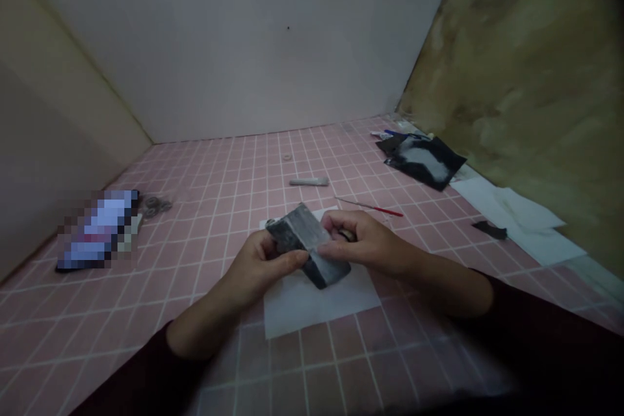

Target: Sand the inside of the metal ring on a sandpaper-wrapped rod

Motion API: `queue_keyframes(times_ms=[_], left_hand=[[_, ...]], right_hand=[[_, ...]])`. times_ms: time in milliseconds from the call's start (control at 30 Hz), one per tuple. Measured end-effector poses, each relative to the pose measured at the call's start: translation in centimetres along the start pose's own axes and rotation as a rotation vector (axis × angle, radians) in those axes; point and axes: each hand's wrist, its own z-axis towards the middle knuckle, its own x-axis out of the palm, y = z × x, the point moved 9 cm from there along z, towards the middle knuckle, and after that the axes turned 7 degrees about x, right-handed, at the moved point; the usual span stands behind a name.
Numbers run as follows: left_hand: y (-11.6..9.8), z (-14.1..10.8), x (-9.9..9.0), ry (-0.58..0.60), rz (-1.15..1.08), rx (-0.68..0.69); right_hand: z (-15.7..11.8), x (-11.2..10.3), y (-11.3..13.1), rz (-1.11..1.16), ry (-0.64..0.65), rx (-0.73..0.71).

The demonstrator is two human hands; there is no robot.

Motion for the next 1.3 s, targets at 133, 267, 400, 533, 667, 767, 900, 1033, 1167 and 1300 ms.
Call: queue_keyframes(times_ms=[133,267,400,533,667,767,900,1033,1167,1300], left_hand=[[-0.3,-0.1,0.2,0.000,-0.075,0.008],[-1.1,-0.1,0.4,-0.005,-0.144,0.036],[-1.5,0.2,-0.1,-0.036,-0.226,0.034],[-1.4,0.1,-0.3,-0.013,-0.287,-0.005],[-1.3,0.0,-0.2,0.028,-0.346,-0.029],[-1.7,0.1,-0.6,0.033,-0.372,0.003],[-1.8,0.3,-2.1,-0.051,-0.371,0.014],[-1.8,0.3,-2.8,-0.088,-0.356,0.000],[-1.9,0.3,-3.3,-0.131,-0.293,0.005],[-1.9,0.5,-4.6,-0.240,-0.195,0.063]], right_hand=[[-0.1,0.1,0.1,0.036,0.022,0.022],[-0.1,0.6,0.3,0.109,0.079,0.041],[0.0,-0.2,0.3,0.135,0.049,0.005],[0.2,-0.8,-0.5,0.214,0.036,0.024],[0.3,-0.6,-1.4,0.331,0.070,0.098],[0.5,-0.6,-1.6,0.402,0.059,0.124],[0.6,-1.2,-2.0,0.474,-0.005,0.166],[0.4,-1.8,-2.6,0.468,-0.055,0.230],[0.4,-2.0,-2.6,0.444,-0.057,0.217],[0.7,-2.1,-3.3,0.402,-0.052,0.219]])
